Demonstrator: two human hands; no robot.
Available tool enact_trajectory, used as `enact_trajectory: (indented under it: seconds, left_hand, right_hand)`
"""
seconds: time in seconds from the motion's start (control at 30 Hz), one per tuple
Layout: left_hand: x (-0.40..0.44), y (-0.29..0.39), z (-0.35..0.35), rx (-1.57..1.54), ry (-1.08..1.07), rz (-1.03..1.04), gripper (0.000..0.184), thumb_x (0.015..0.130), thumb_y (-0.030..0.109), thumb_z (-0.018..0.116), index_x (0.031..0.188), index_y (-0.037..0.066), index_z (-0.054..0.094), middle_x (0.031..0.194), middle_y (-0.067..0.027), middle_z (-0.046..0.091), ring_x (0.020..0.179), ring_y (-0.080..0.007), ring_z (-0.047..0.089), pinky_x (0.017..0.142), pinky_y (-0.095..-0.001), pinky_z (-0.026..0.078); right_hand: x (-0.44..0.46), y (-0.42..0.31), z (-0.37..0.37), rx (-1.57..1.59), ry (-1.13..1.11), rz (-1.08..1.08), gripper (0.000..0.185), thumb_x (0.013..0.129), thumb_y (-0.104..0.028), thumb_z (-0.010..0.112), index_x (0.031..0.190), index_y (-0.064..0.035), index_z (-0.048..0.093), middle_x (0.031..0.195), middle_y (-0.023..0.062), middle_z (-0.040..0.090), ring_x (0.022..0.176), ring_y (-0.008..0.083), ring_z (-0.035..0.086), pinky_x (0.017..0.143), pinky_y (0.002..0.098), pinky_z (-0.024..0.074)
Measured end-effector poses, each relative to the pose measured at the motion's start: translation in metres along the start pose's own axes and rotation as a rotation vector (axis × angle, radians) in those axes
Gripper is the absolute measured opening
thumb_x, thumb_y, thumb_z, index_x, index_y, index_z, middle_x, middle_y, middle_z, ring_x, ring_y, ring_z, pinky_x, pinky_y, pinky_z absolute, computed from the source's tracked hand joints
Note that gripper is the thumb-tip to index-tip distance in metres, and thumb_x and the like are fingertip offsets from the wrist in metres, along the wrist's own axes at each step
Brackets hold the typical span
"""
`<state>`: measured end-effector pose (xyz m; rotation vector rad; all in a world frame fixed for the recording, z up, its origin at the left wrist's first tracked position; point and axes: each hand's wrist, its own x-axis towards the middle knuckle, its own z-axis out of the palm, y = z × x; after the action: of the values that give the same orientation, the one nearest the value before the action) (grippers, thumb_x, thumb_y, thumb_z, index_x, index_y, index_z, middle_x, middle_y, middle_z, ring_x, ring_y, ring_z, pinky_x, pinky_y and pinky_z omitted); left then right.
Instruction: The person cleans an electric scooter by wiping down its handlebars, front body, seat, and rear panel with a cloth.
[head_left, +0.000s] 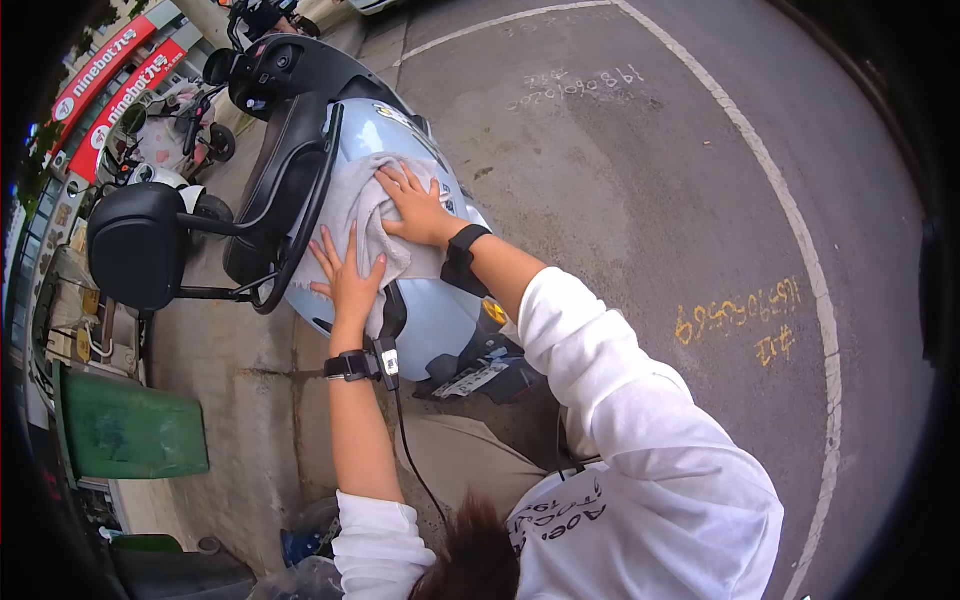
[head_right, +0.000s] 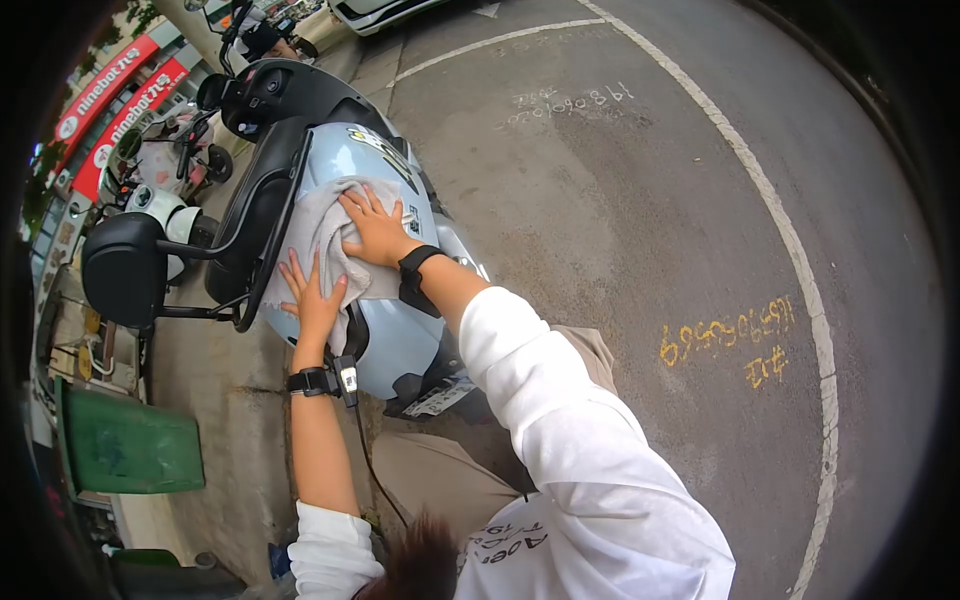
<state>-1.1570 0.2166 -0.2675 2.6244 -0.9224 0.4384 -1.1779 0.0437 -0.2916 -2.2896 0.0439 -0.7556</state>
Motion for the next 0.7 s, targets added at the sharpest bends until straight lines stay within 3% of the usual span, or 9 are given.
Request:
enact_trajectory:
  seconds: [0.17, 0.23, 0.3, 0.37, 0.47, 0.63, 0.7]
  left_hand:
    - [-0.009, 0.036, 0.007, 0.149, -0.057, 0.166, 0.056, 0.07, 0.032, 0.06, 0.124, 0.029, 0.043, 0.142, -0.0075, 0.011, 0.13, -0.0328, 0.0, 0.085, -0.0717, -0.002]
    - [-0.021, 0.042, 0.012, 0.187, -0.061, 0.257, 0.051, 0.071, 0.028, 0.059, 0.121, 0.029, 0.046, 0.141, -0.0062, 0.016, 0.13, -0.0313, 0.003, 0.087, -0.0702, -0.002]
    - [-0.036, 0.039, 0.018, 0.184, -0.07, 0.298, 0.051, 0.071, 0.027, 0.059, 0.12, 0.029, 0.047, 0.14, -0.0056, 0.017, 0.13, -0.031, 0.005, 0.088, -0.069, -0.002]
    - [-0.055, 0.033, 0.022, 0.185, -0.072, 0.35, 0.05, 0.071, 0.025, 0.06, 0.12, 0.029, 0.047, 0.14, -0.005, 0.018, 0.13, -0.0306, 0.007, 0.09, -0.0678, -0.002]
    - [-0.076, 0.032, 0.022, 0.204, -0.105, 0.364, 0.052, 0.07, 0.025, 0.06, 0.12, 0.028, 0.047, 0.14, -0.0056, 0.018, 0.13, -0.0308, 0.007, 0.092, -0.0659, -0.001]
    - [-0.065, 0.057, 0.01, 0.321, -0.169, 0.354, 0.057, 0.07, 0.026, 0.061, 0.124, 0.027, 0.042, 0.14, -0.0068, 0.018, 0.13, -0.0309, 0.008, 0.092, -0.067, 0.0]
    - [-0.064, 0.063, 0.018, 0.385, -0.159, 0.399, 0.059, 0.07, 0.025, 0.061, 0.125, 0.026, 0.041, 0.14, -0.007, 0.018, 0.13, -0.0306, 0.008, 0.092, -0.0666, 0.0]
  right_hand:
    - [-0.06, 0.036, 0.013, 0.161, 0.028, 0.176, 0.07, 0.075, -0.034, 0.05, 0.133, -0.0089, 0.019, 0.138, 0.0121, 0.018, 0.127, 0.0337, 0.014, 0.091, 0.0632, 0.0198]
    - [-0.095, 0.037, 0.022, 0.261, 0.091, 0.216, 0.07, 0.075, -0.032, 0.049, 0.132, -0.0043, 0.019, 0.136, 0.0172, 0.02, 0.125, 0.0355, 0.018, 0.094, 0.0549, 0.0237]
    - [-0.131, 0.024, 0.019, 0.279, 0.085, 0.221, 0.068, 0.075, -0.025, 0.049, 0.129, 0.0043, 0.019, 0.132, 0.0235, 0.021, 0.122, 0.0384, 0.02, 0.099, 0.0393, 0.0239]
    - [-0.158, 0.009, 0.018, 0.282, 0.049, 0.254, 0.075, 0.068, -0.019, 0.054, 0.13, 0.0045, 0.017, 0.131, 0.0253, 0.021, 0.124, 0.0382, 0.018, 0.102, 0.0394, 0.0189]
    - [-0.163, 0.001, 0.015, 0.212, 0.021, 0.306, 0.081, 0.063, -0.015, 0.057, 0.129, 0.0069, 0.016, 0.132, 0.0243, 0.02, 0.124, 0.0384, 0.017, 0.102, 0.0399, 0.0195]
    - [-0.133, 0.037, 0.024, 0.4, 0.076, 0.245, 0.078, 0.058, 0.0, 0.05, 0.128, 0.0086, 0.016, 0.131, 0.0257, 0.02, 0.124, 0.0383, 0.015, 0.103, 0.0378, 0.0179]
    - [-0.135, 0.037, 0.013, 0.407, 0.09, 0.256, 0.075, 0.058, 0.004, 0.047, 0.128, 0.0069, 0.018, 0.13, 0.0244, 0.02, 0.124, 0.0364, 0.02, 0.101, 0.0349, 0.022]
